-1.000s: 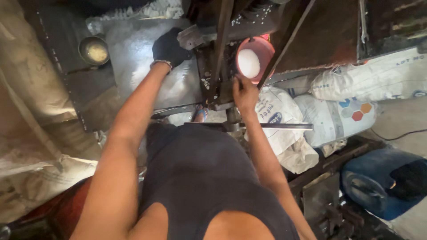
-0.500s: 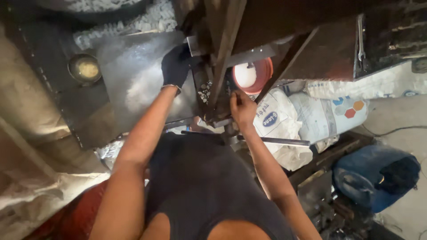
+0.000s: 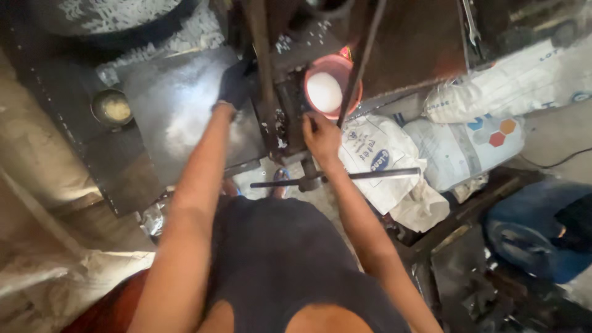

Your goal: The person operates a manual lever on a machine while repeatedly picking up small white plastic pieces from a metal tray and placing them into a red bucket. The person also uses a metal scraper to clear debris from the tray surface.

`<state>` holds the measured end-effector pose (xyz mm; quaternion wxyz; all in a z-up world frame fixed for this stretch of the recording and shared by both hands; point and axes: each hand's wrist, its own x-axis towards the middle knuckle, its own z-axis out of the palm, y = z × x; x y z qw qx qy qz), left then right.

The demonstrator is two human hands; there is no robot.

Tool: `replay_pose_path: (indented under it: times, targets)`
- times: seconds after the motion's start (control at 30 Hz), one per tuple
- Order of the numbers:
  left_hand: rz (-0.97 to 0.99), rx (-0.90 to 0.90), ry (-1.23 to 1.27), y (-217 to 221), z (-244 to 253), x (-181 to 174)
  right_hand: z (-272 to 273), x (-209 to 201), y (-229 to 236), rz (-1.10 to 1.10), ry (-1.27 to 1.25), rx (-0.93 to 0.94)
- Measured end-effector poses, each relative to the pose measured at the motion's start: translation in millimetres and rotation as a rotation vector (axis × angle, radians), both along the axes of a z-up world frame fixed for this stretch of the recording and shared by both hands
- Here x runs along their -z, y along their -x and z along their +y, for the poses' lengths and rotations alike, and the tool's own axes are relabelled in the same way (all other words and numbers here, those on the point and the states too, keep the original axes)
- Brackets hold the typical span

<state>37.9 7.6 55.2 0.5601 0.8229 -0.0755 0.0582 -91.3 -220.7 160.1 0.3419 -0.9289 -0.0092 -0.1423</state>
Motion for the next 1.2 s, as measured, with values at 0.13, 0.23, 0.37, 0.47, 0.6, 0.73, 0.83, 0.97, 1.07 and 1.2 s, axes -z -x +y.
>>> replay_pose_path:
  times: [0.13, 0.23, 0.37, 0.47, 0.6, 0.73, 0.83, 0.97, 1.07, 1.2]
  targets:
    - [0.573, 0.156, 0.557, 64, 49, 22, -18, -24, 38, -0.206, 0.021, -0.22]
    - [0.225, 0.163, -0.309, 125, 75, 25, -76, -46, 87, -0.389, 0.202, -0.417]
    - [0.747, -0.322, 0.982, 202, 87, 26, -154, -17, 108, -0.325, 0.428, -0.575]
    - [0.57, -0.35, 0.543, 241, 97, 28, -162, 58, 94, -0.225, 0.342, -0.282]
    - [0.524, -0.257, 0.143, 300, 95, 39, -135, 159, 99, 0.29, 0.08, -0.362]
    - [0.46, -0.269, -0.001, 338, 77, 41, -113, 200, 125, 0.283, -0.067, -0.493]
    - [0.791, -0.242, -0.145, 338, 54, 49, -115, 198, 125, 0.758, -0.72, -0.202]
    - [0.747, 0.287, -0.702, 314, 18, 65, -140, 177, 123, 1.004, -1.415, 0.395]
    - [0.741, 0.64, -0.782, 292, -6, 73, -186, 138, 97, 0.309, -1.579, 0.719]
    - [1.058, 0.864, -1.111, 262, -1, 70, -257, 82, 55, -0.035, -1.538, 0.841]
